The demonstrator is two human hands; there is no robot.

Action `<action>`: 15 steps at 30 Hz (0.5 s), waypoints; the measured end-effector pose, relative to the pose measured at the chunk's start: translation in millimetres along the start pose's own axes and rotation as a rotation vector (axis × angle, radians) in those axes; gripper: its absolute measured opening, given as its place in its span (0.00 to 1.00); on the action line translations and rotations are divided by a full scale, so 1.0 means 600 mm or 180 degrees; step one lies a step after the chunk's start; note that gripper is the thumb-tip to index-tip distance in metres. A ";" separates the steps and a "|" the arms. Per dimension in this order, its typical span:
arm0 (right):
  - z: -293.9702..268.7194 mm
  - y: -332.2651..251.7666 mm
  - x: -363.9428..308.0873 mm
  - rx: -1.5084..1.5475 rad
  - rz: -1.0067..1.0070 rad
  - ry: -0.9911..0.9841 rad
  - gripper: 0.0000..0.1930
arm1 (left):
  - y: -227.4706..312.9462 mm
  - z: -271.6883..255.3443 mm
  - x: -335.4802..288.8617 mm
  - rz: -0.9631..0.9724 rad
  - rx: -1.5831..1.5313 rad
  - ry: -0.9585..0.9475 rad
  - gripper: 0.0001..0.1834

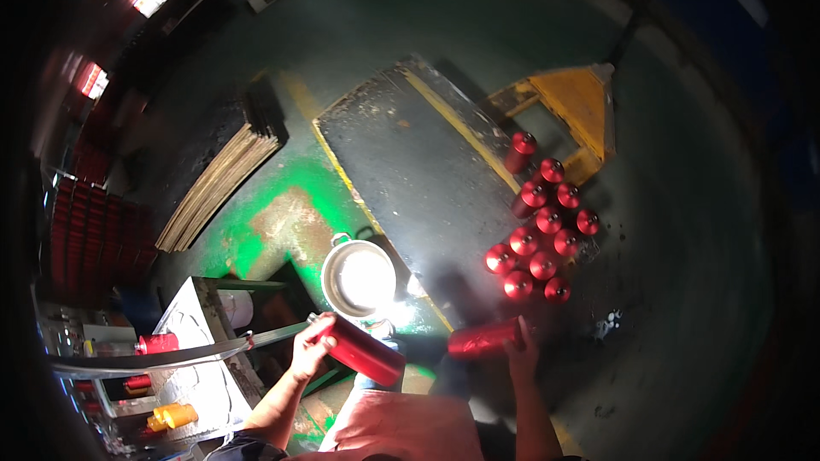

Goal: The person repeatedly picks up red cylindrical objects from a pallet and places them onto a conveyor belt. They handle the cylinders one at a time or in pairs, moving them from a stacked arrangement to the belt for processing.

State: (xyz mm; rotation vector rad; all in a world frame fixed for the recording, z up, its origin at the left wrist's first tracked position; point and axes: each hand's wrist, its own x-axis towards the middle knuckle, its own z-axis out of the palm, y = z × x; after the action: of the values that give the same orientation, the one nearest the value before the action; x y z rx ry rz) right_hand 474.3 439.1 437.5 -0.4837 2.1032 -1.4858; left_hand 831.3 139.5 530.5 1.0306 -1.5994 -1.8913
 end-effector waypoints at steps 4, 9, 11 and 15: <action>0.111 -0.138 -0.024 0.1459 0.0834 -0.0817 0.30 | 0.008 -0.103 0.027 -0.0127 -0.1048 0.0514 0.31; 0.350 -0.082 -0.032 0.3248 0.2003 -0.2515 0.26 | -0.047 -0.181 0.087 -0.1250 -0.3837 -0.0156 0.27; 0.470 -0.102 -0.058 0.3230 0.2156 -0.2247 0.24 | -0.092 -0.223 0.098 -0.1290 -0.4345 -0.0533 0.28; 0.613 -0.198 -0.061 0.0861 0.1096 -0.2823 0.26 | -0.128 -0.285 0.147 -0.1553 -0.4797 -0.0882 0.30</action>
State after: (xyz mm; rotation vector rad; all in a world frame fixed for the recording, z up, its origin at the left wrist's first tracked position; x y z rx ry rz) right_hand 722.3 140.7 459.0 -0.5150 1.1971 -1.0464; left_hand 919.2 -16.7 426.0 0.4155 0.3209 -2.7127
